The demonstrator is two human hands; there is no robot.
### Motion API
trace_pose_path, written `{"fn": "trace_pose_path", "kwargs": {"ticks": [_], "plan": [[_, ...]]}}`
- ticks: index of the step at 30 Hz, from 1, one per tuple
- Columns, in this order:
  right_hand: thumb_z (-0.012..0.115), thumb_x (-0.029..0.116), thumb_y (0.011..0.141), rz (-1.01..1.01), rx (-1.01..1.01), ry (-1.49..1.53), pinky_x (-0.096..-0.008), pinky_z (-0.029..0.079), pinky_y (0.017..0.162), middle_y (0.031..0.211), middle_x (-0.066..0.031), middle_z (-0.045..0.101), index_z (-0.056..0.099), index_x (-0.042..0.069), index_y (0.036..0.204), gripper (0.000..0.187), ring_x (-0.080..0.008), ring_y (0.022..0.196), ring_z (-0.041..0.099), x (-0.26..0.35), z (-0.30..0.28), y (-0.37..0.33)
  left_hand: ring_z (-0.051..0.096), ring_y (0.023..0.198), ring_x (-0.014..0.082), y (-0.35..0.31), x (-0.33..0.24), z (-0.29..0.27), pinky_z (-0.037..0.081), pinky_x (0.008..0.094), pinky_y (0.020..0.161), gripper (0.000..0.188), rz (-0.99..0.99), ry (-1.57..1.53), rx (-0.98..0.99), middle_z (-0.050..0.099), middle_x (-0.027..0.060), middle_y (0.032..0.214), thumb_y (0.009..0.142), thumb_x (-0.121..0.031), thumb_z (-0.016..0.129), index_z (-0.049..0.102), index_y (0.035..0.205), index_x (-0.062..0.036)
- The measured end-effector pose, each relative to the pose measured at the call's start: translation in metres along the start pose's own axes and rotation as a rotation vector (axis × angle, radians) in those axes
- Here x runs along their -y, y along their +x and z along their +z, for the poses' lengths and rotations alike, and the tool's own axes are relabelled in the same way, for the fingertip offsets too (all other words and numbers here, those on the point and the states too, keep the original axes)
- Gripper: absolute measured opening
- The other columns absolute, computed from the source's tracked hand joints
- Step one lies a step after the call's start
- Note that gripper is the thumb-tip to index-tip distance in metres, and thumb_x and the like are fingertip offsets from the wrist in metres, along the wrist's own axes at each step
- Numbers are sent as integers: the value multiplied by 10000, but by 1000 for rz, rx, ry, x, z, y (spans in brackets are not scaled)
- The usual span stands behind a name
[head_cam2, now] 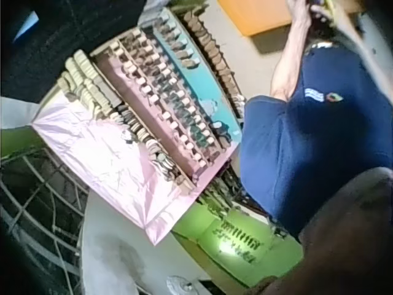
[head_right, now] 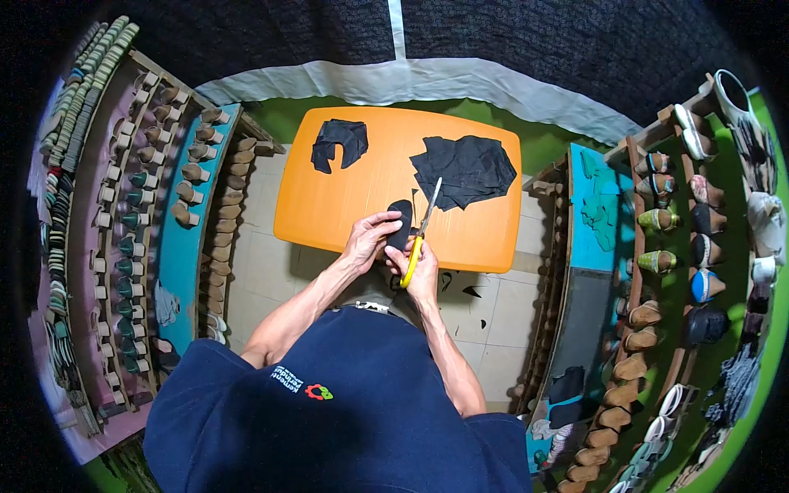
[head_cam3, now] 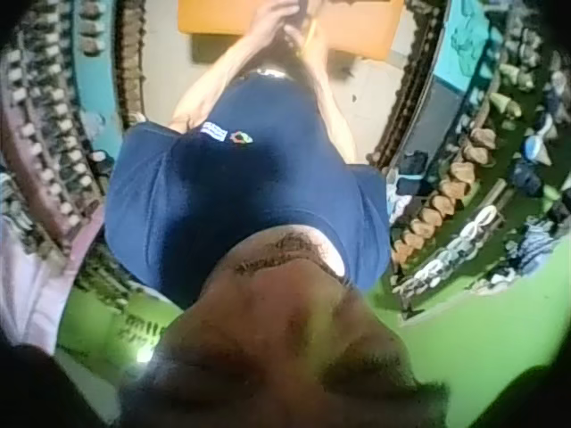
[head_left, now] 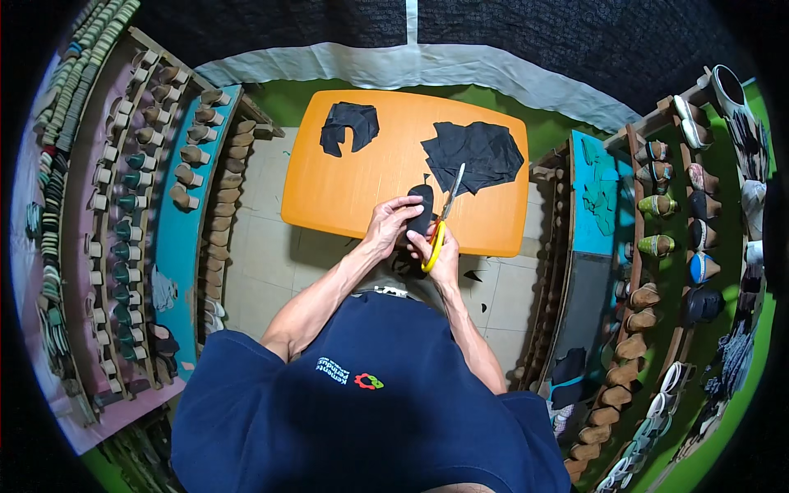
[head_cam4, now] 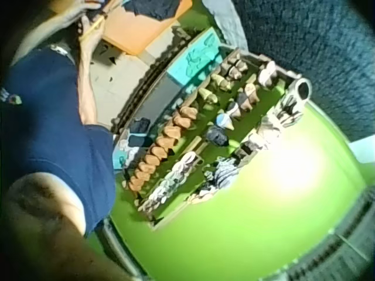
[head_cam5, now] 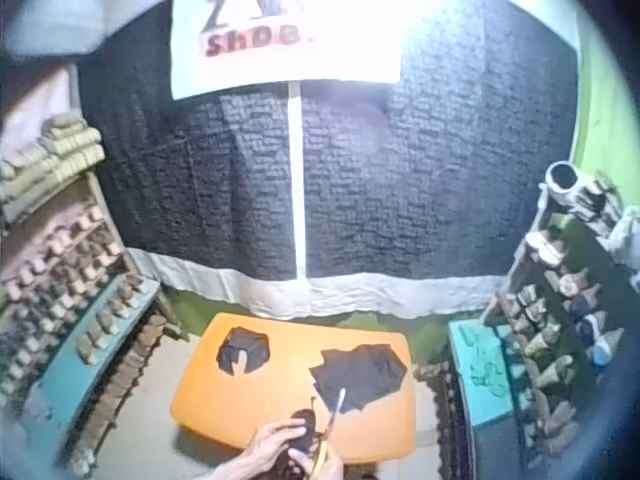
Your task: The person cuts black fabric pieces on an orange table using yellow-handled scissors. They repeatedly trim edges and shape the fabric, placing cut pieces aside on the table.
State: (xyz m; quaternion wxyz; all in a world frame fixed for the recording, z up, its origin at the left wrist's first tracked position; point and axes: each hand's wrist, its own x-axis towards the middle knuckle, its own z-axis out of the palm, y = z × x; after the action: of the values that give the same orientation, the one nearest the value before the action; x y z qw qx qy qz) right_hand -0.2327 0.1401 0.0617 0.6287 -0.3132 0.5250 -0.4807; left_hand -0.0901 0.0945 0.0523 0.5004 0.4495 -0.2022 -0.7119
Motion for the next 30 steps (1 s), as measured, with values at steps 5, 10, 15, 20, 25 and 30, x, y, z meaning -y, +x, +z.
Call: {"fn": "trace_pose_path", "kwargs": {"ticks": [5, 10, 15, 20, 25, 30], "plan": [[659, 417, 960, 168, 141, -130, -246, 455, 449, 627, -8, 522, 572, 46, 926, 383, -109, 471, 547, 17, -12, -16, 702, 840, 155, 16, -30, -18, 582, 275, 777, 379, 14, 82, 55, 719, 103, 983, 802, 18, 742, 669, 1174, 2], [568, 465, 999, 171, 367, -208, -288, 523, 531, 692, -47, 555, 585, -7, 965, 474, -137, 568, 598, -8, -37, -18, 710, 772, 143, 22, -81, -26, 591, 265, 700, 351, -19, 246, 128, 724, 99, 956, 810, -15, 742, 688, 1157, 9], [565, 498, 992, 132, 416, -387, -306, 538, 548, 689, -39, 546, 562, 18, 909, 487, -133, 558, 571, 3, -34, -26, 709, 785, 127, 16, -98, -23, 572, 251, 732, 546, -18, 489, 236, 737, 104, 978, 778, -30, 771, 635, 1306, -16], [573, 512, 983, 185, 409, -387, -293, 523, 526, 650, -28, 516, 556, 17, 860, 511, -117, 545, 532, 11, -29, -28, 702, 748, 117, 15, -100, -20, 574, 252, 750, 595, -117, 597, 314, 752, 103, 912, 765, -5, 755, 617, 1342, -41], [570, 540, 978, 213, 399, -353, -282, 511, 499, 641, -20, 517, 576, 13, 893, 534, -104, 534, 519, 5, -33, -26, 679, 709, 115, 16, -95, -15, 559, 249, 693, 586, -114, 651, 321, 746, 104, 900, 747, -61, 760, 650, 1323, -93], [572, 575, 964, 245, 377, -368, -270, 491, 471, 639, -5, 516, 582, 34, 892, 546, -83, 521, 505, 11, -33, -28, 687, 723, 119, 17, -91, -13, 560, 252, 703, 580, -123, 623, 321, 746, 106, 898, 749, -44, 758, 653, 1317, -89]]}}
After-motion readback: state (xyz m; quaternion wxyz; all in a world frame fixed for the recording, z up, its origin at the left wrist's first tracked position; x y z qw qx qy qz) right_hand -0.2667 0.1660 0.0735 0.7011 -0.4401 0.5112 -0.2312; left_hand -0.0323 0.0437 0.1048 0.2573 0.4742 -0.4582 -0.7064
